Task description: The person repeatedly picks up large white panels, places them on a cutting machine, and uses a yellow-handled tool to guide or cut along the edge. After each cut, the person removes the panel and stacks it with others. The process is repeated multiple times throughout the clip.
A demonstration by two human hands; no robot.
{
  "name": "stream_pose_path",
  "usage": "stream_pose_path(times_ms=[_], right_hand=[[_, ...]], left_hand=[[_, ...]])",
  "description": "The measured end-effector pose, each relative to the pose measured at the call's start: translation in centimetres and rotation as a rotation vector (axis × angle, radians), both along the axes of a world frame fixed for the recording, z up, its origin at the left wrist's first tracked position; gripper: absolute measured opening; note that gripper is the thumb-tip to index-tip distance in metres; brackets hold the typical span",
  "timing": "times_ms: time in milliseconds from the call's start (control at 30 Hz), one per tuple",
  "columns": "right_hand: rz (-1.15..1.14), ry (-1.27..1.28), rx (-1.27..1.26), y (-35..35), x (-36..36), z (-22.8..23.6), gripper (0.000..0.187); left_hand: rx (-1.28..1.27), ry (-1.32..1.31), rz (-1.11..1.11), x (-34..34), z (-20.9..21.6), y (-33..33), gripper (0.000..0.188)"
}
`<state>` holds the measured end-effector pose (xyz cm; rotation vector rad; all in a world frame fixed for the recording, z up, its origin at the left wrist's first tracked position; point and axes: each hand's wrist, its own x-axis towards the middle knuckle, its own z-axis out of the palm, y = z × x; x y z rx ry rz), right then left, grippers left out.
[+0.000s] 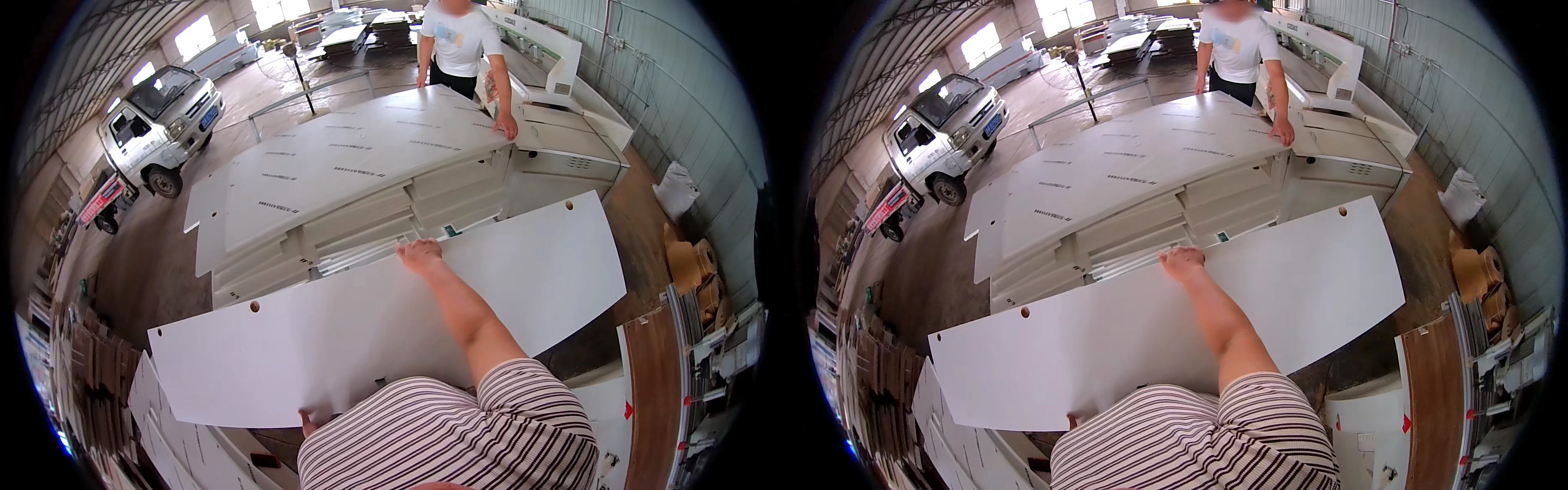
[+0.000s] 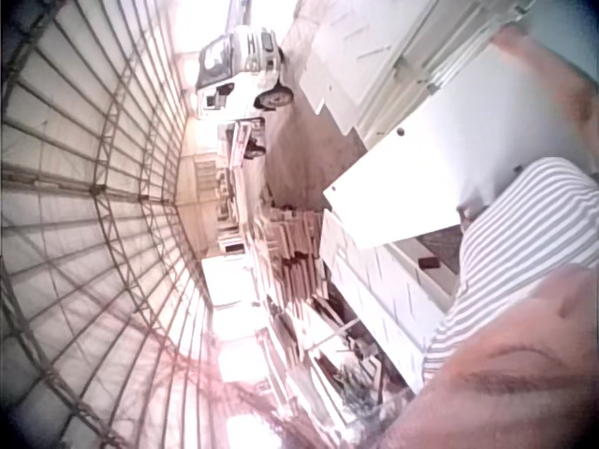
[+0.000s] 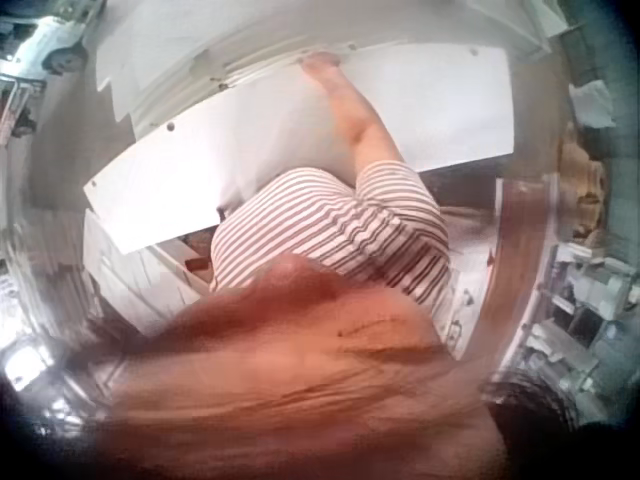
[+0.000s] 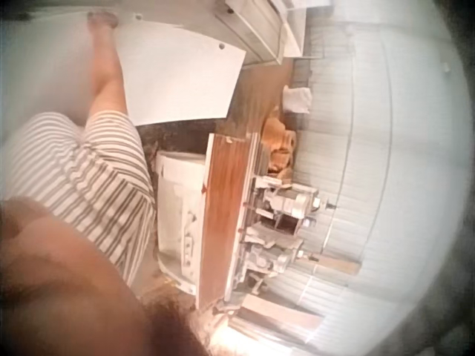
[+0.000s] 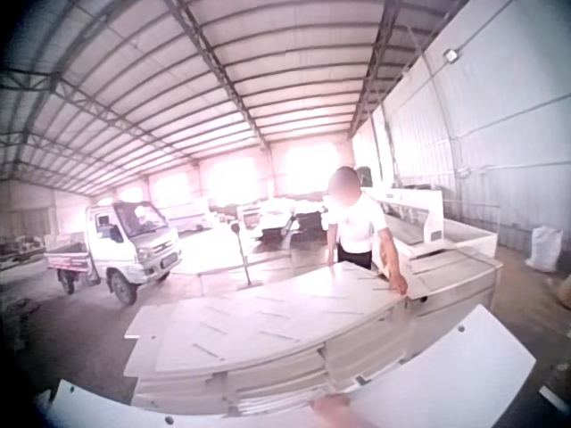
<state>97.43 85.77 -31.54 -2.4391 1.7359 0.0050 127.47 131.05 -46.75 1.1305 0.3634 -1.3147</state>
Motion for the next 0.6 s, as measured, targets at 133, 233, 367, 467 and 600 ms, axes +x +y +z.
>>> stream_pose_path(times_ms=[133, 233, 367, 467, 600], right_hand=[[0.008, -0.012, 0.028, -1.3, -0.7, 0.8, 0.06], [0.001, -0.024, 0.052, -2.6, -1.1, 0.8, 0.06], [0.002, -0.039, 0.017, -5.7, -1.6, -1.8, 0.059], [0.021, -0.002, 0.013, -7.2, -2.5, -2.7, 0.059], [-0.003, -0.041, 0.019, -6.7, -0.9, 0.0, 0.06]], left_hand=[[-0.001, -0.005, 0.029, -1.0, 0.1, -0.5, 0.073], [-0.013, -0.008, 0.044, -1.9, -0.1, -1.1, 0.073], [-0.019, -0.024, 0.023, -2.5, -1.5, -1.6, 0.073], [0.06, 0.102, 0.171, -5.4, 4.7, -5.6, 0.078], [-0.029, -0.058, 0.246, -6.2, 6.3, -7.2, 0.077]])
